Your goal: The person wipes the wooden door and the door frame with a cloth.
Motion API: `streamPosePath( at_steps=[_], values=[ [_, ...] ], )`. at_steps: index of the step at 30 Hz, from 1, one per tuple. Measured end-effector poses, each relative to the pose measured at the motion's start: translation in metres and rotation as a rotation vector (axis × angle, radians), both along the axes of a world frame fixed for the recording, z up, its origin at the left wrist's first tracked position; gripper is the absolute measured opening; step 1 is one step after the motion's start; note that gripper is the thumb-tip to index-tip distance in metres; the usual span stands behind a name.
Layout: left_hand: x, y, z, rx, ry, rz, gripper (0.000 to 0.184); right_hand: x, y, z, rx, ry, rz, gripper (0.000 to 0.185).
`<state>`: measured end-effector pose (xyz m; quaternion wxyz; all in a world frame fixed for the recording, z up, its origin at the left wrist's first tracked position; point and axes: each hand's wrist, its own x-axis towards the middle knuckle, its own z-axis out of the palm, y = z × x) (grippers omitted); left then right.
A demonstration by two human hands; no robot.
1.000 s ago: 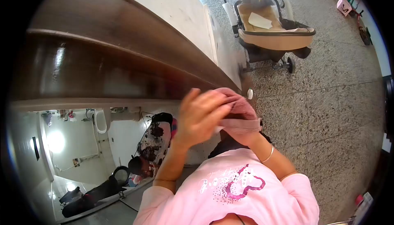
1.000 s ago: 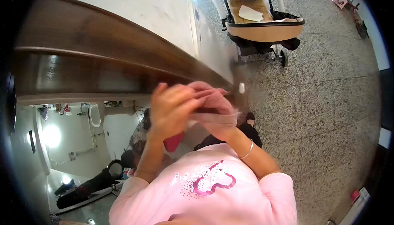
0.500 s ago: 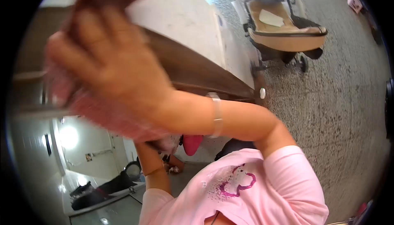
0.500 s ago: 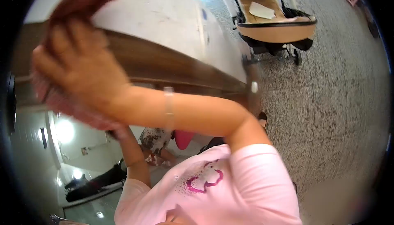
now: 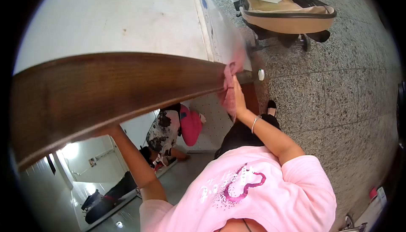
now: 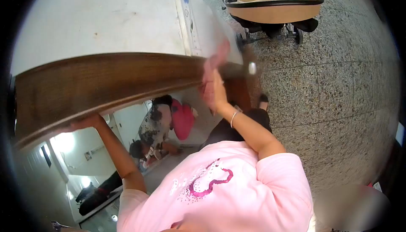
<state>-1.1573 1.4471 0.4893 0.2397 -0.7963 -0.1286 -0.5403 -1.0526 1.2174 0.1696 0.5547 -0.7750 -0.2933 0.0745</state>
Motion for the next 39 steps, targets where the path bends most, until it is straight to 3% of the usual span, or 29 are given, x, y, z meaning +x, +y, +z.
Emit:
streamPosePath(
  at_steps=[2, 3, 5, 7, 9, 15, 17, 20, 21, 23, 25, 27, 28, 33, 35, 37, 39],
  values=[
    [0.005, -0.003, 0.004, -0.047, -0.014, -0.056, 0.085, 0.001, 0.001, -0.042, -0.136, 0.041, 0.032, 0.062],
    [0.009, -0.001, 0.004, -0.279, -0.120, -0.323, 0.085, 0.009, 0.001, -0.050, -0.135, 0.145, 0.064, 0.056],
    [-0.009, 0.022, -0.007, -0.241, -0.232, -0.209, 0.085, 0.019, -0.001, -0.060, -0.142, 0.351, 0.137, 0.043],
    [-0.020, 0.026, -0.012, -0.257, -0.198, -0.153, 0.074, 0.021, -0.010, -0.055, -0.166, 0.434, 0.204, 0.036],
    [-0.023, 0.029, -0.011, 0.037, -0.119, 0.180, 0.070, 0.026, -0.024, -0.023, -0.089, 0.458, 0.197, 0.031],
    [-0.022, 0.002, -0.015, -0.091, -0.250, 0.066, 0.060, 0.035, -0.052, 0.091, 0.039, 0.365, 0.252, 0.020],
    [-0.030, -0.023, -0.026, -0.276, -0.147, -0.126, 0.055, 0.034, -0.060, 0.137, 0.028, 0.256, 0.300, 0.016],
    [-0.058, -0.050, -0.090, -0.436, 0.004, -0.135, 0.047, 0.021, -0.069, 0.194, -0.034, -0.047, 0.354, 0.011],
    [-0.067, -0.063, -0.117, -0.515, 0.110, -0.077, 0.044, 0.019, -0.067, 0.202, 0.033, -0.318, 0.331, 0.016],
    [-0.078, -0.095, -0.162, -0.816, 0.143, -0.221, 0.040, 0.018, -0.070, 0.221, -0.067, -0.455, 0.364, 0.034],
    [-0.098, -0.118, -0.227, -1.029, 0.142, -0.287, 0.040, 0.022, -0.072, 0.254, 0.003, -0.695, 0.296, 0.043],
    [-0.125, -0.141, -0.261, -1.390, 0.157, -0.356, 0.044, 0.010, -0.055, 0.306, 0.201, -0.483, 0.330, 0.028],
    [-0.136, -0.152, -0.266, -1.407, 0.135, -0.341, 0.044, 0.007, -0.048, 0.322, 0.262, -0.408, 0.348, 0.025],
    [-0.178, -0.169, -0.308, -1.755, 0.091, -0.108, 0.043, 0.067, 0.007, 0.325, 0.107, -1.603, 0.077, 0.044],
    [-0.190, -0.174, -0.324, -1.713, 0.051, -0.064, 0.042, 0.066, 0.033, 0.297, 0.066, -1.992, -0.098, 0.042],
    [-0.193, -0.177, -0.335, -1.667, 0.015, -0.018, 0.040, 0.061, 0.037, 0.253, 0.035, -1.952, -0.105, 0.023],
    [-0.192, -0.181, -0.344, -1.701, -0.031, 0.009, 0.038, 0.046, 0.032, 0.194, -0.603, -1.734, 0.443, 0.036]
  ],
)
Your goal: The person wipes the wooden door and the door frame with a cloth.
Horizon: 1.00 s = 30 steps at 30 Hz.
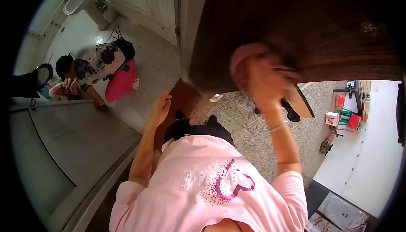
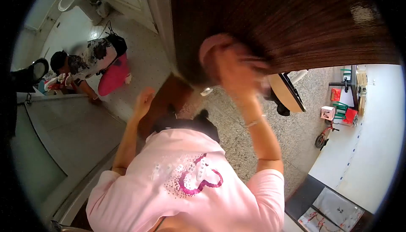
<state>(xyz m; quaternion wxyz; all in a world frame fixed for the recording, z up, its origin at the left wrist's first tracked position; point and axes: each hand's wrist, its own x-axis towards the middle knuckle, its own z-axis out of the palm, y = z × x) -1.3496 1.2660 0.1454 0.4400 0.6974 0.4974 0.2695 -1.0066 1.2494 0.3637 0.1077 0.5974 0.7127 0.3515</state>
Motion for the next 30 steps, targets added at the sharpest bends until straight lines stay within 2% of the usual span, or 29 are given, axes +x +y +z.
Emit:
streamPosePath(
  at_steps=[1, 3, 5, 7, 8, 10, 12, 14, 15, 17, 18, 20, 21, 23, 24, 26, 27, 28, 29, 30],
  values=[
    [0.005, 0.000, -0.002, -0.001, -0.007, 0.004, 0.038, -0.008, 0.001, -0.034, -0.315, 0.052, -0.110, 0.045],
    [0.012, -0.003, 0.004, -0.006, -0.118, 0.015, 0.036, -0.014, -0.004, -0.113, -0.252, -0.011, 0.067, 0.040],
    [0.019, -0.005, 0.016, -0.024, -0.146, 0.027, 0.036, 0.003, -0.012, -0.182, -0.130, -0.087, 0.472, 0.037],
    [0.017, 0.000, 0.025, -0.021, -0.167, 0.041, 0.036, -0.012, -0.010, -0.195, -0.282, 0.100, 0.260, 0.033],
    [0.015, 0.001, 0.028, -0.042, -0.157, 0.038, 0.036, -0.012, -0.005, -0.186, -0.274, 0.097, 0.274, 0.033],
    [0.007, -0.005, 0.026, -0.080, -0.146, 0.049, 0.036, -0.013, -0.007, -0.141, -0.273, 0.525, 0.331, 0.032],
    [-0.004, -0.008, 0.016, -0.151, -0.163, 0.075, 0.040, -0.014, -0.014, -0.089, -0.294, 0.621, 0.341, 0.028],
    [0.004, -0.014, 0.056, -0.127, -0.192, 0.029, 0.042, -0.024, -0.019, -0.041, -0.237, 0.813, 0.387, 0.028],
    [0.015, -0.014, 0.079, -0.091, -0.227, -0.029, 0.044, -0.030, -0.019, -0.028, -0.250, 0.816, 0.390, 0.028],
    [0.042, -0.017, 0.109, 0.038, -0.263, -0.088, 0.049, -0.044, -0.023, -0.006, -0.324, 0.969, 0.112, 0.027],
    [0.058, -0.015, 0.125, 0.039, -0.269, -0.077, 0.049, -0.053, -0.025, 0.005, -0.330, 0.962, 0.119, 0.027],
    [0.077, -0.012, 0.146, 0.272, -0.306, -0.120, 0.043, -0.076, -0.030, 0.014, -0.444, 1.238, -0.004, 0.023],
    [0.074, -0.009, 0.146, 0.270, -0.304, -0.105, 0.043, -0.084, -0.029, 0.008, -0.393, 1.302, 0.072, 0.022],
    [0.074, -0.009, 0.150, 0.247, 0.004, -0.258, 0.030, -0.082, -0.031, 0.009, -0.393, 1.318, 0.025, 0.023],
    [0.071, -0.008, 0.149, 0.244, 0.003, -0.243, 0.030, -0.080, -0.030, 0.009, -0.378, 1.331, -0.029, 0.024],
    [0.062, -0.006, 0.146, -0.002, -0.114, -0.056, 0.019, -0.072, -0.029, 0.013, -0.383, 1.364, 0.031, 0.023],
    [0.058, -0.005, 0.137, 0.002, -0.116, -0.037, 0.019, -0.066, -0.031, 0.017, -0.441, 1.411, 0.004, 0.021],
    [0.052, -0.007, 0.121, -0.097, -0.322, 0.104, 0.019, -0.058, -0.031, 0.021, -0.498, 1.458, -0.023, 0.019],
    [0.049, -0.006, 0.120, -0.141, -0.425, 0.182, 0.019, -0.045, -0.029, 0.026, -0.434, 1.347, 0.213, 0.017],
    [0.046, -0.005, 0.118, -0.177, -0.531, 0.262, 0.019, -0.040, -0.030, 0.034, -0.426, 1.370, 0.211, 0.016]
  ],
)
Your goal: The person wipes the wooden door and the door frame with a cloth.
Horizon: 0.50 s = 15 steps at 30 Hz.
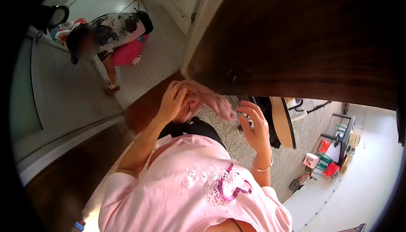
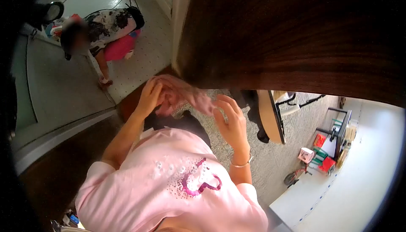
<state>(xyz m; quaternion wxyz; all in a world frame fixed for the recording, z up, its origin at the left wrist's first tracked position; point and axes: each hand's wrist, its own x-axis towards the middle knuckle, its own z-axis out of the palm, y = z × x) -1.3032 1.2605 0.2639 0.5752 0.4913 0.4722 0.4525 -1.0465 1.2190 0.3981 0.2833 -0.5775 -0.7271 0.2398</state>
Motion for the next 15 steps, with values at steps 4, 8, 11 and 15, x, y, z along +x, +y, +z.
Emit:
streamPosePath(
  at_steps=[4, 8, 11, 15],
  values=[
    [-0.009, 0.015, 0.038, -0.373, -0.370, 0.053, 0.028, 0.013, 0.021, 0.026, 0.161, 0.052, -0.028, 0.013],
    [0.025, 0.051, 0.109, 0.177, -0.358, 0.089, 0.037, 0.006, 0.064, 0.052, 0.505, 0.046, -0.068, 0.016],
    [0.059, 0.096, 0.155, 0.774, -0.020, 0.260, 0.039, 0.002, 0.098, 0.067, 0.872, 0.003, -0.275, 0.028],
    [0.110, 0.143, 0.205, 1.150, 0.118, 0.480, 0.037, -0.036, 0.138, 0.101, 1.116, -0.044, -0.538, 0.059]
  ],
)
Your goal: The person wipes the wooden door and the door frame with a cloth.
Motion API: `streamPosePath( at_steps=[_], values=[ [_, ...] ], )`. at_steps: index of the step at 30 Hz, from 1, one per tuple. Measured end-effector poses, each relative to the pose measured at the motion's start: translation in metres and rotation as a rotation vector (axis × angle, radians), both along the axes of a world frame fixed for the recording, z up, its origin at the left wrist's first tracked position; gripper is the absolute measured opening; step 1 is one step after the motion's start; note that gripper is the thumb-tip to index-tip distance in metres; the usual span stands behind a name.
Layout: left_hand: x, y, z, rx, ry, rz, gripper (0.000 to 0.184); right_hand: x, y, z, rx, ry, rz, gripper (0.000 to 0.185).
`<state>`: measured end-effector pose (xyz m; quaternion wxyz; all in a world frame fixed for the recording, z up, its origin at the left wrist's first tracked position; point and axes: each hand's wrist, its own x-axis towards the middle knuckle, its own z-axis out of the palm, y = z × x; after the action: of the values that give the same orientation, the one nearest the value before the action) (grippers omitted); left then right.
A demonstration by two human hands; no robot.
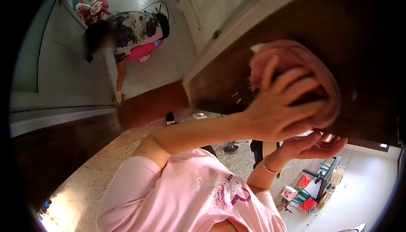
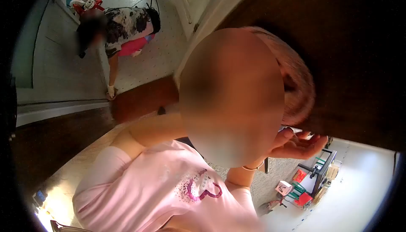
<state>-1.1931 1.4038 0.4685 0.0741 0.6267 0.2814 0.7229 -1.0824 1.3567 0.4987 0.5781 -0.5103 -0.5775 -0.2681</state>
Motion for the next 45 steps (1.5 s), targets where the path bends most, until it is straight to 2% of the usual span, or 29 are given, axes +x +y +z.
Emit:
streamPosePath(
  at_steps=[1, 3, 6, 7, 9, 12, 15, 16, 19, 20, 22, 25, 27, 28, 29, 31, 32, 33, 34, 35, 37, 40, 42, 43, 45],
  values=[
    [0.005, 0.004, 0.013, 0.012, 0.035, 0.027, 0.038, 0.002, 0.008, 0.005, 0.039, -0.019, 0.084, 0.061],
    [0.008, 0.022, 0.023, 0.028, 0.052, 0.059, 0.040, 0.007, 0.017, 0.001, 0.148, -0.003, 0.070, 0.063],
    [-0.011, 0.070, 0.032, 0.016, -0.028, 0.225, 0.043, -0.001, 0.022, -0.002, 0.154, -0.062, 0.038, 0.067],
    [-0.021, 0.083, 0.027, 0.011, -0.033, 0.211, 0.043, -0.004, 0.019, -0.004, 0.175, -0.088, 0.009, 0.069],
    [-0.040, 0.105, 0.012, 0.186, 0.027, 0.370, 0.045, -0.013, 0.010, 0.001, 0.126, -0.059, 0.026, 0.070],
    [-0.046, 0.091, -0.054, 0.134, 0.081, 0.353, 0.044, -0.024, -0.002, 0.000, 0.167, -0.086, -0.014, 0.069],
    [-0.043, 0.052, -0.154, -0.243, -0.007, 0.372, 0.046, -0.033, -0.012, -0.006, 0.153, -0.010, -0.123, 0.069],
    [-0.046, 0.040, -0.187, -0.430, 0.041, 0.374, 0.047, -0.018, -0.020, -0.013, 0.145, -0.075, -0.148, 0.069],
    [-0.055, 0.017, -0.223, -0.509, 0.025, 0.285, 0.047, 0.008, -0.040, -0.023, 0.145, -0.184, -0.161, 0.068],
    [-0.056, 0.014, -0.216, -0.508, 0.020, 0.290, 0.047, 0.007, -0.043, -0.023, 0.145, -0.205, -0.155, 0.068],
    [-0.054, 0.021, -0.172, -0.332, 0.055, 0.372, 0.047, 0.004, -0.044, -0.024, 0.144, -0.180, -0.137, 0.069],
    [-0.068, 0.035, -0.074, -0.195, 0.082, 0.362, 0.048, -0.028, -0.035, -0.015, 0.136, -0.099, -0.116, 0.070],
    [-0.075, 0.050, -0.060, -0.117, 0.065, 0.344, 0.048, -0.033, -0.031, -0.011, 0.123, -0.060, -0.110, 0.071],
    [-0.078, 0.056, -0.056, -0.044, 0.048, 0.319, 0.049, -0.024, -0.028, -0.015, 0.142, -0.009, 0.002, 0.071],
    [-0.079, 0.056, -0.067, -0.042, 0.049, 0.328, 0.049, -0.019, -0.027, -0.016, 0.160, 0.041, 0.114, 0.072],
    [-0.081, 0.055, -0.120, -0.157, 0.226, 0.422, 0.052, -0.020, -0.026, -0.013, 0.151, 0.047, 0.133, 0.072],
    [-0.082, 0.047, -0.142, -0.155, 0.231, 0.425, 0.052, -0.020, -0.027, -0.011, 0.149, 0.051, 0.138, 0.072],
    [-0.084, 0.035, -0.163, -0.277, 0.207, 0.389, 0.054, -0.021, -0.028, -0.008, 0.147, 0.054, 0.143, 0.072],
    [-0.085, 0.030, -0.173, -0.402, 0.182, 0.351, 0.055, -0.022, -0.027, -0.006, 0.148, -0.038, 0.045, 0.072],
    [-0.085, 0.029, -0.169, -0.408, 0.184, 0.348, 0.055, -0.023, -0.030, -0.003, 0.140, -0.134, -0.058, 0.073],
    [-0.079, 0.033, -0.159, -0.383, 0.075, 0.367, 0.058, -0.019, -0.035, -0.003, 0.143, -0.161, -0.077, 0.073],
    [-0.083, 0.041, -0.099, -0.245, 0.025, 0.347, 0.058, -0.020, -0.035, -0.006, 0.151, -0.163, -0.062, 0.073],
    [-0.090, 0.041, -0.098, -0.250, 0.028, 0.324, 0.057, -0.021, -0.038, -0.012, 0.144, -0.141, -0.040, 0.073],
    [-0.090, 0.043, -0.101, -0.245, 0.025, 0.304, 0.057, -0.017, -0.035, -0.017, 0.166, -0.082, 0.061, 0.073],
    [-0.083, 0.035, -0.144, -0.293, 0.017, 0.304, 0.055, -0.011, -0.036, -0.018, 0.191, -0.024, 0.163, 0.073]
  ],
)
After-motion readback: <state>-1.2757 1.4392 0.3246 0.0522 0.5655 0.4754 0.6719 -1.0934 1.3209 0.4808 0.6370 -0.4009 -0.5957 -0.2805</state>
